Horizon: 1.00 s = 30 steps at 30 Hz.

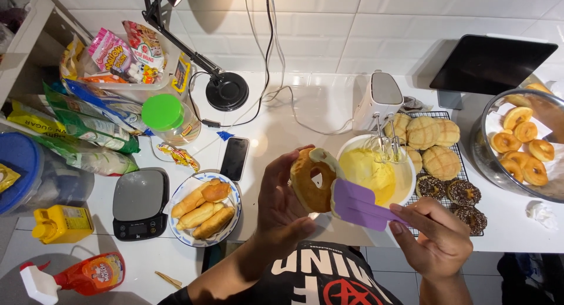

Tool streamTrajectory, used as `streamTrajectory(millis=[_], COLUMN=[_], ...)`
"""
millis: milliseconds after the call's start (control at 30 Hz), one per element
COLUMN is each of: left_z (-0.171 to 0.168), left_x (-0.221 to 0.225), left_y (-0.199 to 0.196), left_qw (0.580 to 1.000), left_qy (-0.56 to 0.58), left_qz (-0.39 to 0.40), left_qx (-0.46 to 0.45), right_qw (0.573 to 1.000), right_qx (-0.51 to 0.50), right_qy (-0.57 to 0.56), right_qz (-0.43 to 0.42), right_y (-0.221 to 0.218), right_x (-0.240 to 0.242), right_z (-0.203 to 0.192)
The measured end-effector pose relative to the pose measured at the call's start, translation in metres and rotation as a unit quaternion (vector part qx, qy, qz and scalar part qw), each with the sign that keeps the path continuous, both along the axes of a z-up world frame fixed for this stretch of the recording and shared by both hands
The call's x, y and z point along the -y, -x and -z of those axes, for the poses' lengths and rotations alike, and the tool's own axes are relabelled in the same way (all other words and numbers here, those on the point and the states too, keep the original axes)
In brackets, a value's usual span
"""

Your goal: Glazing and decorating donuts with icing and chocolate sprinkles at a kitchen workstation.

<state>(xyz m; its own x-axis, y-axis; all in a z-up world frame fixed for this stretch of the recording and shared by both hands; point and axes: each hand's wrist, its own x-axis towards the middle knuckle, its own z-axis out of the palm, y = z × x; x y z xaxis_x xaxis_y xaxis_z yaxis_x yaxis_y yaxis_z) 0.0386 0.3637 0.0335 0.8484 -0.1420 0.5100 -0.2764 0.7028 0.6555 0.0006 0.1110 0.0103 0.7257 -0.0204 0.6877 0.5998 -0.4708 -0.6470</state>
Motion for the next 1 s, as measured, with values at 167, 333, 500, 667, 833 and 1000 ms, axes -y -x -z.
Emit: streamTrajectory(millis=[167, 333, 500, 667, 833, 1000], left_z=[0.004, 0.007, -0.008, -0.007, -0.004, -0.007], left_x=[0.003, 0.007, 0.006, 0.01, 0.01, 0.011], left_y=[0.0, 0.0, -0.001, -0.003, -0.001, -0.004], left_qw=[0.999, 0.999, 0.993, 0.982, 0.979, 0.976], left_qy=[0.008, 0.028, -0.051, -0.063, -0.074, -0.073], left_qz=[-0.03, -0.01, -0.108, -0.174, -0.186, -0.193], left_qx=[-0.018, -0.021, 0.023, 0.049, 0.045, 0.068], right_qw=[0.997, 0.999, 1.0, 0.994, 0.989, 0.981], right_qx=[0.02, -0.011, 0.004, -0.053, -0.081, -0.113], right_qy=[0.029, 0.008, 0.001, -0.066, -0.126, -0.141], right_qz=[0.062, 0.042, -0.026, -0.068, 0.007, -0.073], right_y=[-0.001, -0.002, 0.001, 0.013, -0.002, 0.0], right_x=[0.006, 0.005, 0.0, 0.011, 0.0, -0.013], right_z=[-0.007, -0.005, 0.001, 0.031, 0.013, 0.021])
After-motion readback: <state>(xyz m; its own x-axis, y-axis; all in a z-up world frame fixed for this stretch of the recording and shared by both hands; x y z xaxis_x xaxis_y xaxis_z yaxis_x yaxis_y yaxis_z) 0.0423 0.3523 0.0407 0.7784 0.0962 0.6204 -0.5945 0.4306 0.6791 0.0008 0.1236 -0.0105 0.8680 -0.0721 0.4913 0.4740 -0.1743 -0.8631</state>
